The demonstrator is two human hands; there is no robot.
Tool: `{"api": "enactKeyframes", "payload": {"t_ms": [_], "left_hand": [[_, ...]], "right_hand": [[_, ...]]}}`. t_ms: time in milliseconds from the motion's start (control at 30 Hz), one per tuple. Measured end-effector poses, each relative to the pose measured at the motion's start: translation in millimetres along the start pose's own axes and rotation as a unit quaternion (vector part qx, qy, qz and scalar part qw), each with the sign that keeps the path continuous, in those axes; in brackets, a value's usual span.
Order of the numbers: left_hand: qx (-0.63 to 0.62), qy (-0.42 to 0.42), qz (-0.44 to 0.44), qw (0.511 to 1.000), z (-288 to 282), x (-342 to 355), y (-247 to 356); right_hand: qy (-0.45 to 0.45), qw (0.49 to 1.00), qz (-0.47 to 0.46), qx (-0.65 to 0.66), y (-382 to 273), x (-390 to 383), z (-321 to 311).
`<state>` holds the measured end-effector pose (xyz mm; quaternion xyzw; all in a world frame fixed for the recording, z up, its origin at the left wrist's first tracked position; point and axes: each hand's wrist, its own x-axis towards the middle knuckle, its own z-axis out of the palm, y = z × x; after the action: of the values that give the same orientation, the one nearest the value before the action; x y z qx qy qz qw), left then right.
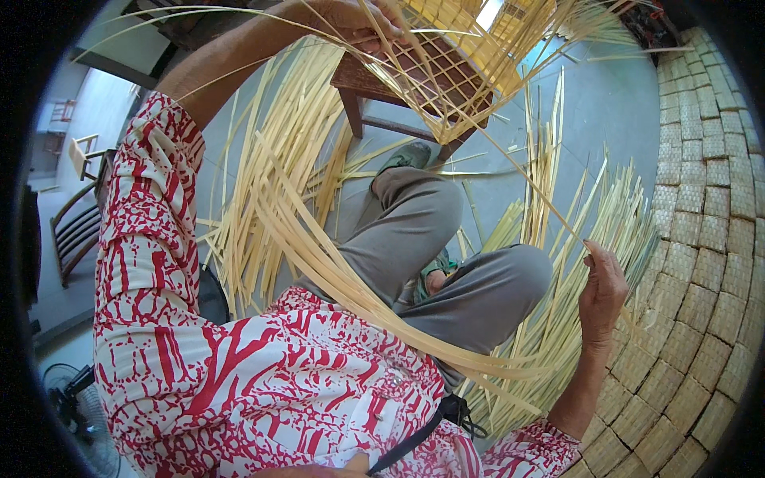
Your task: The person weaves a basket by hand, interlacing thin bamboo strips through a pre-formed frame. They repeatedly pull and tighten the strips to build up the basket's walls.
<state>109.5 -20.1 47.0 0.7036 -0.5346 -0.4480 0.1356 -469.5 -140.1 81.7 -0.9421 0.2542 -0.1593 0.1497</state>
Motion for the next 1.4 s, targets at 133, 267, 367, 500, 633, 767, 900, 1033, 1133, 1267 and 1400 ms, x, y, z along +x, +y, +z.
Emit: {"api": "enactKeyframes", "payload": {"t_ms": [133,267,367,500,633,767,900,1033,1133,1267,1400], "left_hand": [[0.002,0.012,0.008,1.000,-4.5,-2.0,-0.8],[0.001,0.029,0.018,0.999,-10.9,-3.8,0.0],[-0.001,0.038,0.023,0.999,-13.6,-7.6,-1.9],[-0.018,0.042,0.035,0.998,-18.1,-9.4,-5.3],[-0.047,0.045,0.048,0.997,-23.8,-13.3,-11.8],[-0.093,0.063,0.074,0.991,-32.2,-18.3,-19.1],[-0.155,0.089,0.117,0.977,-43.5,-23.9,-25.4],[-0.209,0.116,0.159,0.958,-54.7,-38.7,-35.7],[-0.235,0.139,0.195,0.942,-59.4,-63.4,-47.0],[-0.045,0.206,0.161,0.964,-33.0,-70.2,-44.9],[-0.017,0.208,0.217,0.954,-38.4,-115.4,-42.7]], "right_hand": [[0.001,1.000,0.003,0.022,2.6,-3.6,8.1],[-0.004,1.000,0.007,0.013,-1.3,-3.5,7.7],[-0.005,1.000,-0.003,0.008,-3.6,-1.2,6.3],[-0.015,1.000,0.006,-0.001,-0.5,-2.0,3.3],[-0.008,0.999,0.001,-0.034,-12.5,-0.3,1.9],[-0.008,0.997,-0.030,-0.066,-38.4,3.8,4.5],[0.009,0.995,-0.055,-0.084,-57.8,5.0,3.8],[0.012,0.994,-0.058,-0.087,-61.3,5.9,0.8],[0.026,0.994,-0.074,-0.082,-63.2,9.8,7.3],[0.011,0.993,-0.042,-0.107,-60.7,1.0,-1.6],[0.011,0.998,-0.011,-0.057,-56.7,4.4,8.2]]}}
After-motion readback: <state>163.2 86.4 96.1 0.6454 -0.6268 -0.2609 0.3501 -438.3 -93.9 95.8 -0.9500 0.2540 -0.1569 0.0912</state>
